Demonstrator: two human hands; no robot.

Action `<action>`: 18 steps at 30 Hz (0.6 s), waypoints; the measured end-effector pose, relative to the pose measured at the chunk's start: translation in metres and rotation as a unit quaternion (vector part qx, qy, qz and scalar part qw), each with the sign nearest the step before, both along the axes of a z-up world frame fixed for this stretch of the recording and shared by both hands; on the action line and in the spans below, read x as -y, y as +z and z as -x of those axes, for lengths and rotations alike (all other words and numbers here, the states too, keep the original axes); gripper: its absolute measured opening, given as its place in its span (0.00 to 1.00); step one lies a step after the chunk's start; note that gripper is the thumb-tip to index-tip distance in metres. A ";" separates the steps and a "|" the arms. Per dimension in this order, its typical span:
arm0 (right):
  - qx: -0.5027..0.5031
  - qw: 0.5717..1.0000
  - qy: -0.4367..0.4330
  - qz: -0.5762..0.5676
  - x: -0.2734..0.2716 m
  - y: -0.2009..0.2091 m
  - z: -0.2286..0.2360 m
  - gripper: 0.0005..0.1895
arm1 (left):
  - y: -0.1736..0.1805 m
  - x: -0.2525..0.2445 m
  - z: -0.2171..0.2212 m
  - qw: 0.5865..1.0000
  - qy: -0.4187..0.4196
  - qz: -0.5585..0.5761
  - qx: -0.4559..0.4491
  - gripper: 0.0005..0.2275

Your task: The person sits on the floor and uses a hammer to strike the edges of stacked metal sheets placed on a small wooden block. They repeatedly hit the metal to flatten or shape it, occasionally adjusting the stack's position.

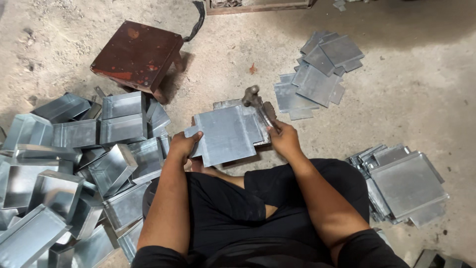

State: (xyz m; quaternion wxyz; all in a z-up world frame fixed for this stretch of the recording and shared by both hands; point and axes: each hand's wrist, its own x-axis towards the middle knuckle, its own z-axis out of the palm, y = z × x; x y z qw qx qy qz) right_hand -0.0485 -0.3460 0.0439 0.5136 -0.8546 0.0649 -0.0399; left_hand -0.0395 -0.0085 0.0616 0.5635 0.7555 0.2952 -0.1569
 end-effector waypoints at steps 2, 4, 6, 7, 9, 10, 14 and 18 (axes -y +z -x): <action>-0.016 0.997 -0.028 -0.072 0.004 -0.003 0.002 0.22 | -0.001 -0.001 0.001 0.998 0.024 0.045 0.029 0.23; 0.055 0.988 -0.011 -0.143 0.010 0.000 0.004 0.21 | 0.001 -0.002 0.001 0.991 0.045 0.101 0.077 0.20; 0.099 0.973 -0.011 -0.208 0.019 0.005 0.002 0.19 | 0.002 0.001 0.003 0.973 0.061 0.170 0.142 0.19; 0.106 0.965 -0.019 -0.239 0.025 0.008 0.000 0.18 | 0.002 0.004 0.007 0.962 0.038 0.150 0.223 0.18; 0.132 0.952 -0.025 -0.274 0.030 0.012 -0.005 0.15 | 0.006 0.005 0.011 0.919 -0.010 0.109 0.378 0.14; 0.147 0.949 -0.023 -0.277 0.034 0.013 -0.005 0.14 | 0.007 0.005 0.011 0.915 -0.041 0.045 0.399 0.12; 0.222 0.953 -0.049 -0.200 0.048 0.017 0.003 0.11 | 0.008 0.004 0.015 0.818 -0.214 -0.145 0.514 0.15; 0.248 0.959 -0.105 -0.092 0.052 0.030 -0.004 0.12 | 0.020 0.008 0.013 0.732 -0.397 -0.388 0.395 0.30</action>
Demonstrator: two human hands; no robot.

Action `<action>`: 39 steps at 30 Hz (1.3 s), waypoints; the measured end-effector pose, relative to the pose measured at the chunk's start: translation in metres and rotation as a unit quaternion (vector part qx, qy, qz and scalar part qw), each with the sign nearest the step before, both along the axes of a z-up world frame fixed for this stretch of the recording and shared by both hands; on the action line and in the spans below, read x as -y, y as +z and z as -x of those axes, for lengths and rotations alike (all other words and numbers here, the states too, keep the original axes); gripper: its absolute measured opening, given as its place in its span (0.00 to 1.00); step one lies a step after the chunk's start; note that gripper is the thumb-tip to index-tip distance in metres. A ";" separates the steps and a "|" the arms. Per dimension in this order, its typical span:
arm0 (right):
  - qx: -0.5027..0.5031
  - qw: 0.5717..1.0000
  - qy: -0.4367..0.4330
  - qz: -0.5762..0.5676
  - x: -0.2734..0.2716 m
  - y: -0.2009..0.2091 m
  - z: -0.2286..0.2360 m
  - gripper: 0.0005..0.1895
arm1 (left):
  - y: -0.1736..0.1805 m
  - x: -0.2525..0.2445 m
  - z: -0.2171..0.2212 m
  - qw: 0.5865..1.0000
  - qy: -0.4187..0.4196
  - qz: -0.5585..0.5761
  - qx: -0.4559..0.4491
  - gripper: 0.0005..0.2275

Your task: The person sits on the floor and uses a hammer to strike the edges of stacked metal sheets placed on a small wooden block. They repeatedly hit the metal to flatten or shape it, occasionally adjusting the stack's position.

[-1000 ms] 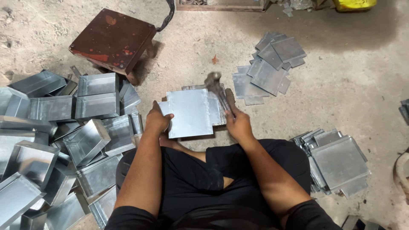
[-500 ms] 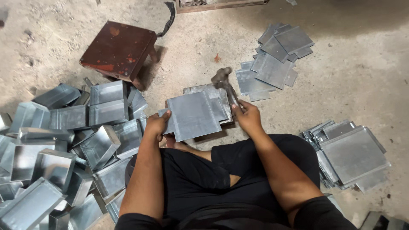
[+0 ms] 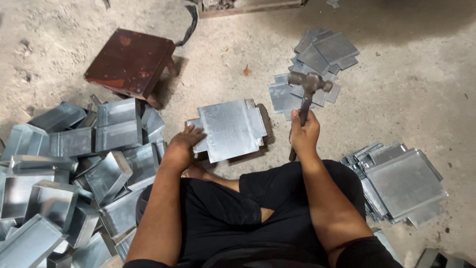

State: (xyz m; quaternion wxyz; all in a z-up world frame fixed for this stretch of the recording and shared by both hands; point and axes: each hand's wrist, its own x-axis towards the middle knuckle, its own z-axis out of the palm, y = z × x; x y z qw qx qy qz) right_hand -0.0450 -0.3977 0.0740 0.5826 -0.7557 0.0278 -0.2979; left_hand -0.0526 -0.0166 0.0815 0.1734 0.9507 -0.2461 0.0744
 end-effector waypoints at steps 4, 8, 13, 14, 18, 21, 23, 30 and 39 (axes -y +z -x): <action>-0.016 1.000 -0.002 0.024 -0.001 0.009 0.008 0.11 | 0.009 0.009 0.013 0.980 0.150 -0.072 -0.112 0.39; -0.066 0.997 -0.002 0.037 -0.012 0.032 0.013 0.09 | 0.016 0.010 0.005 0.919 0.324 0.066 -0.213 0.26; 0.043 0.984 0.041 0.166 -0.027 0.066 0.032 0.18 | -0.015 0.020 -0.010 0.859 0.378 0.155 -0.308 0.27; 0.077 0.978 0.051 0.185 -0.030 0.073 0.033 0.20 | -0.023 0.021 -0.012 0.871 0.359 0.152 -0.299 0.26; 0.168 0.965 0.058 0.194 -0.030 0.080 0.038 0.18 | -0.043 0.011 -0.018 0.865 0.335 0.214 -0.307 0.26; 0.184 0.959 0.049 0.211 -0.034 0.070 0.031 0.12 | -0.043 0.001 -0.019 0.864 0.350 0.183 -0.312 0.27; 0.205 0.948 0.063 0.236 -0.046 0.058 0.021 0.10 | -0.040 -0.002 -0.020 0.857 0.353 0.179 -0.329 0.27; -0.091 0.963 0.128 0.219 -0.068 0.039 0.008 0.24 | -0.036 -0.002 -0.020 0.877 0.352 0.140 -0.294 0.29; -0.060 0.952 0.147 0.260 -0.061 0.012 0.012 0.24 | -0.032 -0.001 -0.018 0.845 0.383 0.180 -0.327 0.28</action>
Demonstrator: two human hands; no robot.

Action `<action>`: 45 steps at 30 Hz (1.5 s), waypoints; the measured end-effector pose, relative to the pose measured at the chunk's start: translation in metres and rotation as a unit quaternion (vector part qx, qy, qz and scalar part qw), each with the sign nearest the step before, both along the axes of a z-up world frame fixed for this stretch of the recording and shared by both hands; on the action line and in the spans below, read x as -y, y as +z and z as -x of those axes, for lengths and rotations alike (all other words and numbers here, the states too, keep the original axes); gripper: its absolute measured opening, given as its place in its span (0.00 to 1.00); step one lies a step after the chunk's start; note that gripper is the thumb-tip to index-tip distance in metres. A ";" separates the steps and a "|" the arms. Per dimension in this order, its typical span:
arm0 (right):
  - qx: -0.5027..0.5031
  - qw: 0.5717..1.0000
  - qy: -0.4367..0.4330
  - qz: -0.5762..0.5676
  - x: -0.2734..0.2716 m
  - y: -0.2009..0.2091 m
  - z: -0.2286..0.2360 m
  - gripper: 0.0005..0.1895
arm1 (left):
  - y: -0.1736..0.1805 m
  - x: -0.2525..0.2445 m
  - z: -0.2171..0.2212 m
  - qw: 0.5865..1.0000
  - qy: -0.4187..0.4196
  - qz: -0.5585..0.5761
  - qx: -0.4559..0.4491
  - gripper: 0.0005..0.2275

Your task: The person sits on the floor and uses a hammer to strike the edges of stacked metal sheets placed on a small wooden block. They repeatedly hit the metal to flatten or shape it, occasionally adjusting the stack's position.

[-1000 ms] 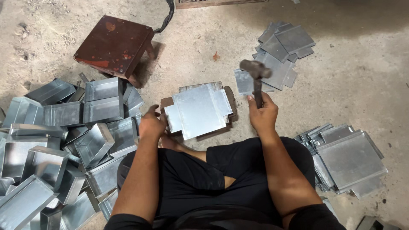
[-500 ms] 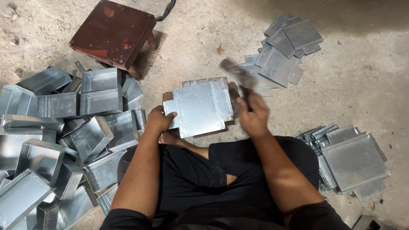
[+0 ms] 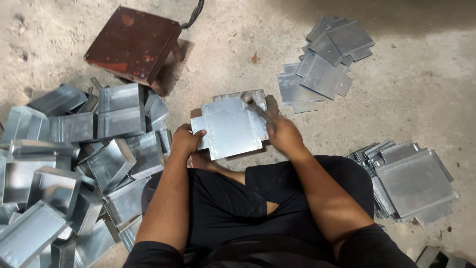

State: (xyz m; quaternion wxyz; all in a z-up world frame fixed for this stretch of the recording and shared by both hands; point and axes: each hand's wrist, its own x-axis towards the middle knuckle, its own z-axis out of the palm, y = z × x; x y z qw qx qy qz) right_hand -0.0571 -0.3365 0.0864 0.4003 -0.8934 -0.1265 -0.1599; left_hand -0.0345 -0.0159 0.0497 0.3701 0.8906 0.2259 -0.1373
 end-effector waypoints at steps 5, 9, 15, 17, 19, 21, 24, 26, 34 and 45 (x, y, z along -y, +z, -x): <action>0.013 0.990 -0.032 -0.135 -0.001 0.024 0.007 0.23 | -0.003 -0.006 -0.006 0.998 0.010 -0.044 0.044 0.26; 0.127 0.983 -0.044 -0.122 0.023 0.050 0.028 0.21 | -0.012 -0.015 -0.008 0.996 0.039 -0.042 0.069 0.26; 0.113 0.982 0.051 -0.145 0.020 0.036 0.031 0.10 | -0.007 -0.015 -0.010 0.992 0.084 0.012 0.088 0.26; 0.018 0.993 0.058 -0.097 0.011 0.020 0.028 0.22 | -0.011 -0.015 -0.010 0.992 0.085 0.005 0.095 0.26; -0.067 0.998 0.021 -0.002 0.008 0.010 0.027 0.13 | -0.014 -0.017 -0.008 0.993 0.082 -0.003 0.086 0.26; -0.085 0.996 0.019 0.024 0.010 0.011 0.023 0.11 | -0.015 -0.020 -0.012 0.995 0.077 -0.011 0.068 0.24; -0.050 0.995 0.073 -0.040 0.019 0.018 0.025 0.15 | -0.022 -0.023 -0.010 0.994 0.071 -0.011 0.081 0.26; -0.042 0.989 0.108 -0.093 0.018 0.027 0.020 0.19 | -0.021 -0.025 -0.013 0.993 0.097 0.008 0.070 0.25; -0.127 0.991 -0.032 -0.023 0.016 0.032 0.020 0.19 | -0.005 -0.022 -0.014 0.991 0.096 -0.009 0.088 0.24; -0.204 0.979 -0.001 0.029 0.018 0.034 0.020 0.21 | -0.020 -0.024 -0.014 0.991 0.064 0.007 0.118 0.23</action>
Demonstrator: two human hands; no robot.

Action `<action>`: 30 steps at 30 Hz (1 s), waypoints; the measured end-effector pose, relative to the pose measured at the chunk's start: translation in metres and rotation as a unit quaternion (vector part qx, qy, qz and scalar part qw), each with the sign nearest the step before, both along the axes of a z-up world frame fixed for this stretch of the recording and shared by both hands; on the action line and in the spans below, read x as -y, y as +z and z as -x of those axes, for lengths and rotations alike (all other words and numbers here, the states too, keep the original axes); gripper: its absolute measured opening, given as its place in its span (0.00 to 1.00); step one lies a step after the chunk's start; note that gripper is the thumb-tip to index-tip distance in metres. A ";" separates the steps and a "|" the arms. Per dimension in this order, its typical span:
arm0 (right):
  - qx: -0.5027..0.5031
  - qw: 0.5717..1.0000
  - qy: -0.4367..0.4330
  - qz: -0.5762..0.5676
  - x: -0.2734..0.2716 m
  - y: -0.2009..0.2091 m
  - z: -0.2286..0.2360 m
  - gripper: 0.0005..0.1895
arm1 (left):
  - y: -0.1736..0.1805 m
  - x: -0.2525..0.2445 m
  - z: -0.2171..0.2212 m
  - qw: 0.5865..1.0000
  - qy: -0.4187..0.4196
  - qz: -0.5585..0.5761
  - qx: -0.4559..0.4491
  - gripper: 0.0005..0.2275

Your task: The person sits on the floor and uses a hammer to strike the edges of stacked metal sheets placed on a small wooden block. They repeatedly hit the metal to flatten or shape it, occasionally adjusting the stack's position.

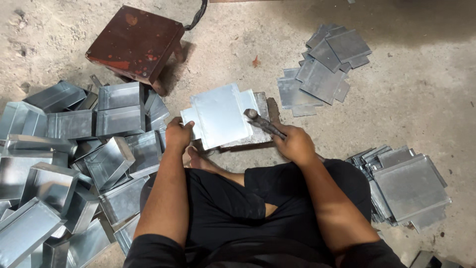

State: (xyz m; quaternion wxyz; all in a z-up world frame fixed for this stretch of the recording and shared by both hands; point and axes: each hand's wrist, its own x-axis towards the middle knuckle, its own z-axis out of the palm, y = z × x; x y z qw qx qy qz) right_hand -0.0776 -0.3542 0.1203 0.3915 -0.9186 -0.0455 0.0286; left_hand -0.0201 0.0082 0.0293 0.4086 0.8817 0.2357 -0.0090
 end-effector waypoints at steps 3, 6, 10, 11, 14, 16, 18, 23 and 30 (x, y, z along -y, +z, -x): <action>0.041 0.993 -0.027 -0.109 -0.003 0.020 0.013 0.23 | -0.013 0.005 0.000 0.996 -0.083 0.019 0.022 0.22; 0.130 0.980 -0.050 -0.143 -0.003 0.042 0.021 0.23 | -0.014 0.032 0.003 0.990 -0.137 0.028 -0.020 0.19; 0.306 0.943 -0.049 -0.123 -0.003 0.044 0.033 0.21 | 0.006 0.065 0.005 0.985 -0.170 -0.011 -0.038 0.23; 0.351 0.929 -0.050 -0.103 -0.003 0.039 0.036 0.20 | 0.013 0.070 0.005 0.986 -0.163 -0.020 -0.038 0.26; 0.390 0.884 -0.009 -0.259 -0.030 0.007 0.014 0.14 | 0.033 0.075 0.004 0.986 -0.151 -0.024 -0.066 0.31; 0.376 0.916 0.032 -0.135 -0.045 -0.011 0.006 0.09 | 0.040 0.077 0.006 0.986 -0.146 -0.024 -0.080 0.31; 0.211 0.976 0.058 -0.007 -0.056 -0.020 -0.004 0.19 | 0.043 0.078 0.008 0.986 -0.143 -0.028 -0.076 0.30; 0.139 0.987 -0.009 -0.085 -0.058 -0.011 -0.005 0.23 | 0.033 0.075 0.009 0.989 -0.145 -0.013 -0.039 0.22; 0.199 0.978 0.067 -0.002 -0.068 -0.012 0.002 0.22 | 0.011 0.073 0.005 0.990 -0.130 -0.002 -0.047 0.17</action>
